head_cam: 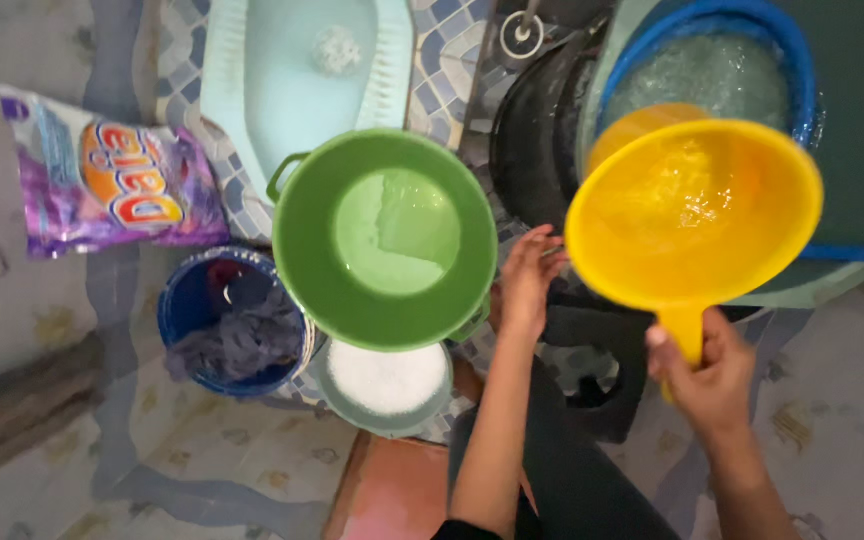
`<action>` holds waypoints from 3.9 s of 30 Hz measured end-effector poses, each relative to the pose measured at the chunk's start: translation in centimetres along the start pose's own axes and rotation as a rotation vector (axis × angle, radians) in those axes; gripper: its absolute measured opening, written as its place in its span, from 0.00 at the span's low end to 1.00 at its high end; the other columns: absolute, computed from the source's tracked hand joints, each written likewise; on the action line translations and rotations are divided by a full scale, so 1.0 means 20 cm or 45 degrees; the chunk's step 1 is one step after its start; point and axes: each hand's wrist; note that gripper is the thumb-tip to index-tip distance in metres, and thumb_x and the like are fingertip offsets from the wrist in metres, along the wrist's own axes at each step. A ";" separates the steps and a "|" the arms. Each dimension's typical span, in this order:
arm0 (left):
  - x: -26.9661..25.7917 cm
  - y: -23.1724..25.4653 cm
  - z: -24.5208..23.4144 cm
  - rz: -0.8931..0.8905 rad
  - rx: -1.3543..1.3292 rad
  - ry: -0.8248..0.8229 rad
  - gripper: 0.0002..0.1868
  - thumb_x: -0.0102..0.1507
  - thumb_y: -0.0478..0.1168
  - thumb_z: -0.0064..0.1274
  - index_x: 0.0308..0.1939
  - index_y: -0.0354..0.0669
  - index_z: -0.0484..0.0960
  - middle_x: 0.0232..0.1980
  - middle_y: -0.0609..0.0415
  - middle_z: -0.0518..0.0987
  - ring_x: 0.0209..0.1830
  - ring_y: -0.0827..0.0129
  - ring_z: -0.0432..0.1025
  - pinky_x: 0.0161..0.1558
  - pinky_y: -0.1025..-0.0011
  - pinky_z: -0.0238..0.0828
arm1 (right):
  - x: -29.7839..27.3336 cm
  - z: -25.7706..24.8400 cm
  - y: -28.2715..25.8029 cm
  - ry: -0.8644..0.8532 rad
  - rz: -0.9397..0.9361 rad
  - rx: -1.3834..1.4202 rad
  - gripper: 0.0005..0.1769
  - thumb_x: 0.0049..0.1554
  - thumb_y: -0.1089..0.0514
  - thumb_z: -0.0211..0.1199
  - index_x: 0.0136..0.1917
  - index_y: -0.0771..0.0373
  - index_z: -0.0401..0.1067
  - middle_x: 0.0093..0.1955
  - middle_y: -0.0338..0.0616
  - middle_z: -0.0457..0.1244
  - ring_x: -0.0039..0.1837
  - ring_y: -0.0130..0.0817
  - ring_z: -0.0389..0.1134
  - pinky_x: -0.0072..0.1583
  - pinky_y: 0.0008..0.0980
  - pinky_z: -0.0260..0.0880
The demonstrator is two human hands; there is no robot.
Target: The person prepares a washing solution by pouring detergent and water into a basin, then washes a dark cloth by hand. They transfer water between containers, add detergent, and scrub the cloth in soapy water.
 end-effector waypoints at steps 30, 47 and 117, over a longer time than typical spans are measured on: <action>-0.71 -0.48 -2.43 0.311 -0.595 0.724 0.17 0.71 0.42 0.52 0.60 0.37 0.81 0.41 0.53 0.79 0.30 0.70 0.69 0.30 0.71 0.64 | -1.20 1.47 0.77 -0.739 -1.258 -1.012 0.19 0.46 0.68 0.64 0.53 0.63 0.72 0.53 0.50 0.69 0.58 0.51 0.69 0.57 0.47 0.71; -0.66 0.17 -1.04 0.395 -0.148 0.254 0.15 0.69 0.45 0.56 0.56 0.42 0.80 0.33 0.56 0.79 0.26 0.79 0.72 0.29 0.80 0.69 | -0.64 1.31 0.59 -0.416 -0.302 0.336 0.25 0.62 0.70 0.50 0.73 0.64 0.56 0.60 0.44 0.63 0.56 0.31 0.65 0.59 0.30 0.67; -0.63 -0.60 -2.60 0.236 -0.642 0.957 0.32 0.69 0.41 0.35 0.78 0.66 0.53 0.79 0.58 0.62 0.74 0.60 0.62 0.65 0.56 0.63 | -0.72 1.37 0.94 -0.511 -1.173 -0.345 0.29 0.60 0.77 0.56 0.73 0.64 0.68 0.75 0.64 0.59 0.75 0.54 0.65 0.71 0.39 0.69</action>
Point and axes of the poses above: each hand's wrist, its own x-axis towards the middle knuckle, its own z-axis out of the palm, y = z × x
